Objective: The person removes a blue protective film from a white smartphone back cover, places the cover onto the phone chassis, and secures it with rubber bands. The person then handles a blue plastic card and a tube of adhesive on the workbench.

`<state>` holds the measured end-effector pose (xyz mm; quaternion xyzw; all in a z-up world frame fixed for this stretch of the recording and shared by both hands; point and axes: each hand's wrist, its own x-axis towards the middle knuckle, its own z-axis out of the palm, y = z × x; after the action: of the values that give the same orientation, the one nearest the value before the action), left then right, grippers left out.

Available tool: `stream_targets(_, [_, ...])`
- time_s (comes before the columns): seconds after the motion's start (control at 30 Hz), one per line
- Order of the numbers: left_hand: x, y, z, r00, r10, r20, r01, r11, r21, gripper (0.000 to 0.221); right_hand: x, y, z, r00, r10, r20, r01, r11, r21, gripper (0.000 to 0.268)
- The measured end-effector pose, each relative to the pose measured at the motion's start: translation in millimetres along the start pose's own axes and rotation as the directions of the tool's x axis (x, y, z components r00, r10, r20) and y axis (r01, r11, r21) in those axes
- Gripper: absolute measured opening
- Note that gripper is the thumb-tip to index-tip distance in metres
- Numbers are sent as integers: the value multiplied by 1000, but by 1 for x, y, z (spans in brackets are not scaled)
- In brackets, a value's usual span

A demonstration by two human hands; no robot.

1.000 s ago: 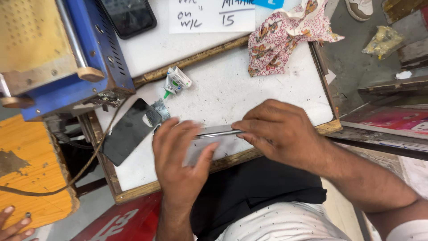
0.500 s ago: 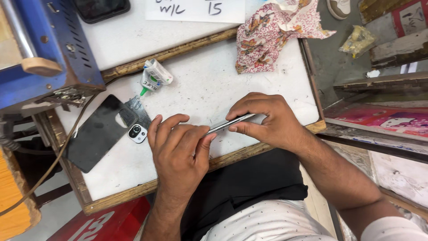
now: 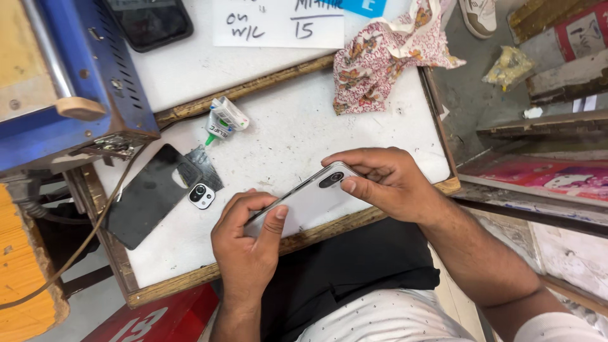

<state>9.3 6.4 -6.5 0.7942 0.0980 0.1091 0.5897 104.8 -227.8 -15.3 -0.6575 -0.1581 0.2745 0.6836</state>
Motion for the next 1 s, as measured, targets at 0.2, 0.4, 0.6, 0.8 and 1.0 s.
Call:
stream_targets(0.2, [-13, -6, -3, 996, -89, 15, 90, 993, -76, 16, -11, -1, 4, 999, -31, -13, 30, 998, -46, 36])
stream_targets(0.4, [-13, 2, -11, 990, -61, 126, 68, 996, -53, 19, -15, -6, 3, 1000, -16, 4, 16, 1000, -12, 37])
stream_targets(0.6, [-17, 9, -22, 968, -44, 246, 45, 999, 2, 18, -14, -1, 7, 999, 1, 48, -4, 997, 71, 39])
stream_targets(0.8, [-24, 4, -17, 989, -54, 140, 71, 990, -120, 17, -18, 12, 13, 995, -70, 74, 57, 985, 164, 47])
stream_targets(1.0, [-29, -6, -16, 987, -72, 145, 94, 984, -151, 17, -26, 17, 17, 994, 108, -8, -107, 993, 56, 46])
